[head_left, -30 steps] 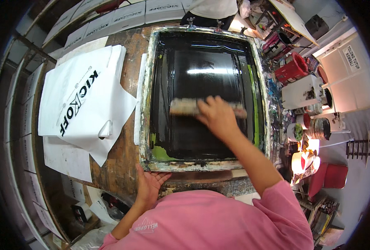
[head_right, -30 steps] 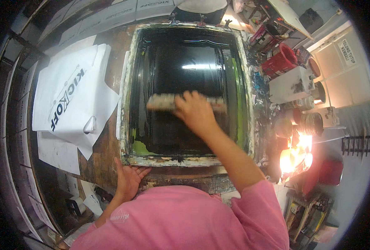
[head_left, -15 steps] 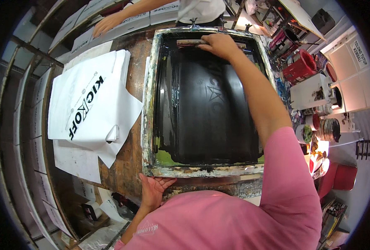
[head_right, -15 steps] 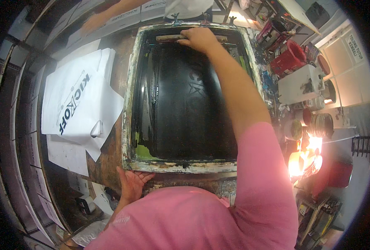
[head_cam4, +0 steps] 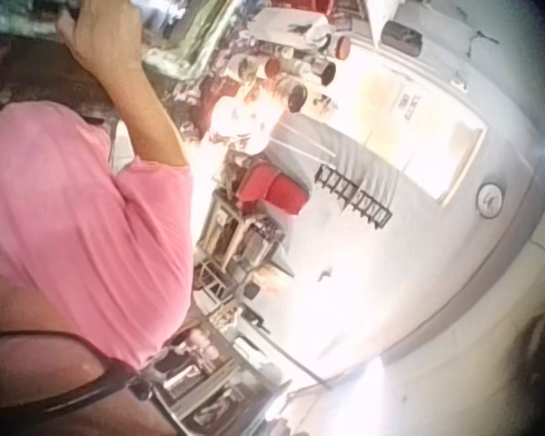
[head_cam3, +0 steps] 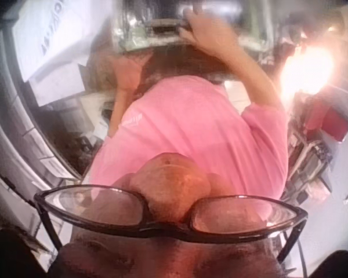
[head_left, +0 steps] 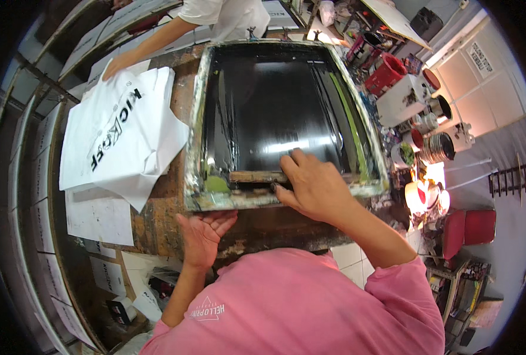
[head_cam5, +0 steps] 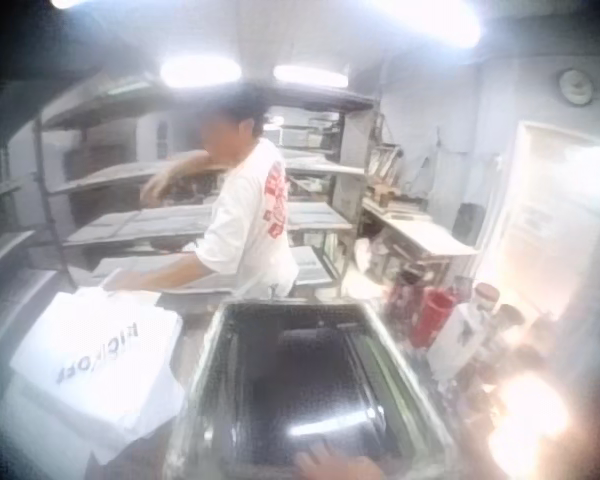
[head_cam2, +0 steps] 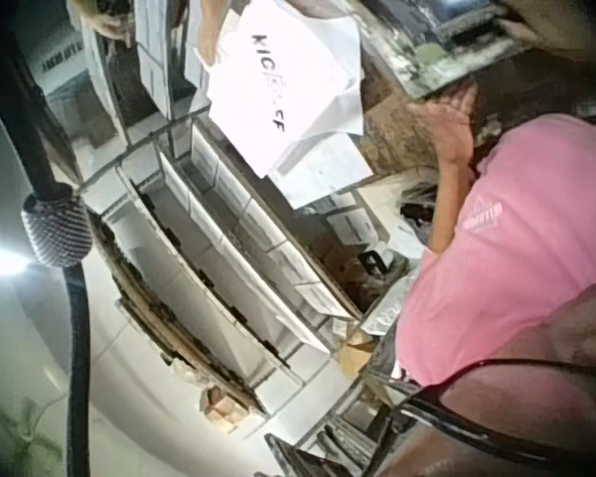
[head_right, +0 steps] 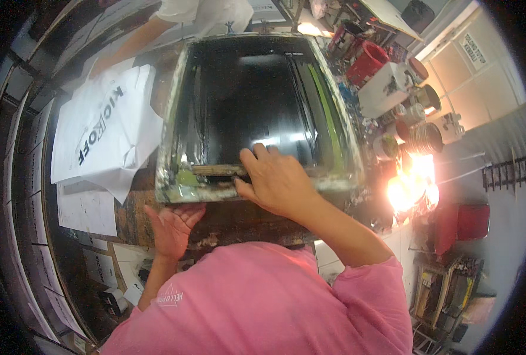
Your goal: The person performs screen printing on white bags by placing each bag onto a flat surface and pulling a squeegee across a mesh screen to apply black ink.
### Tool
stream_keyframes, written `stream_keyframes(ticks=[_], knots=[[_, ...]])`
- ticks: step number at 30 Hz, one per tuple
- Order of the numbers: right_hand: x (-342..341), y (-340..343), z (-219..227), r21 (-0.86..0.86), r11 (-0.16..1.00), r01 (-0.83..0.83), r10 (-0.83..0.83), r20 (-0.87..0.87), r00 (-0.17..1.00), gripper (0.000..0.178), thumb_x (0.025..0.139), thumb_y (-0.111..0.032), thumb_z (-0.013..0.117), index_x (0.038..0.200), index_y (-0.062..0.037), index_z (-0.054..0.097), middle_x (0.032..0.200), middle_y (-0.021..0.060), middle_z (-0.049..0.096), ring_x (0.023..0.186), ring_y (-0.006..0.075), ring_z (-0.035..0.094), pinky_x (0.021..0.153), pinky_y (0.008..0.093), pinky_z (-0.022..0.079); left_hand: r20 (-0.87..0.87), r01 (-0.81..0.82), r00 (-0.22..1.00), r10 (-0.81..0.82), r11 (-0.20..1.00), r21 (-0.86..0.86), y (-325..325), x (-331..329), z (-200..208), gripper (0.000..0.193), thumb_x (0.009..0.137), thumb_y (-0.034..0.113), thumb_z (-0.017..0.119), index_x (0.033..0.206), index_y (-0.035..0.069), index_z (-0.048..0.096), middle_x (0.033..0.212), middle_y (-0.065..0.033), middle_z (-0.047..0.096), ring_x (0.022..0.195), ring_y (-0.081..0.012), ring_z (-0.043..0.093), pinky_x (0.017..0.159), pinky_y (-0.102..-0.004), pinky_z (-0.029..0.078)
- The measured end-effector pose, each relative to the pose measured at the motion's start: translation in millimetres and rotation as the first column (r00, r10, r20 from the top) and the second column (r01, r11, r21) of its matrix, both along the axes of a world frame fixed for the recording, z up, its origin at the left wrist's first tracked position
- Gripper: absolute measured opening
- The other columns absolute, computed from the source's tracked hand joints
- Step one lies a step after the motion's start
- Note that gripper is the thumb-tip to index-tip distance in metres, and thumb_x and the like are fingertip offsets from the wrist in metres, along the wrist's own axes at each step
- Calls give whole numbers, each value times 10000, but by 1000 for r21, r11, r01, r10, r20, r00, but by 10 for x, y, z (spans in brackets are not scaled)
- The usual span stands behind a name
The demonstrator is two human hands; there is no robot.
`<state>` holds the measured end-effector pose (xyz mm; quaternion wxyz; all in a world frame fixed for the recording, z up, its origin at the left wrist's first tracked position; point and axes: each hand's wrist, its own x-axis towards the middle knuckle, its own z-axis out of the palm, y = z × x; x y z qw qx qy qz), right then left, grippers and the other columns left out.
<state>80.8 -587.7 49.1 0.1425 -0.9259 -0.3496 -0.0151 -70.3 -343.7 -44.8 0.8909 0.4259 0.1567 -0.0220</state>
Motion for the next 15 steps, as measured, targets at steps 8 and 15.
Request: stream_keyframes(ticks=[8, 15], knots=[[396, 120, 1050, 161, 987, 0, -101, 618, 779, 368, 879, -391, 665, 1019, -53, 623, 870, 138, 630, 851, 318, 634, 872, 513, 439, 657, 223, 751, -66, 962, -159, 132, 640, 943, 1083, 858, 816, 526, 1549, 1, 352, 1580, -332, 321, 1508, -509, 209, 1250, -602, 150], [593, 280, 1594, 255, 966, -45, -124, 607, 785, 359, 883, -339, 563, 814, 8, 624, 688, 156, 617, 655, 308, 595, 732, 438, 455, -47, -8, 996, -72, -628, 779, 47, 714, -385, 1027, 890, 811, 443, 1614, 101, 282, 1662, -248, 220, 1560, -444, 78, 1168, -722, -77]])
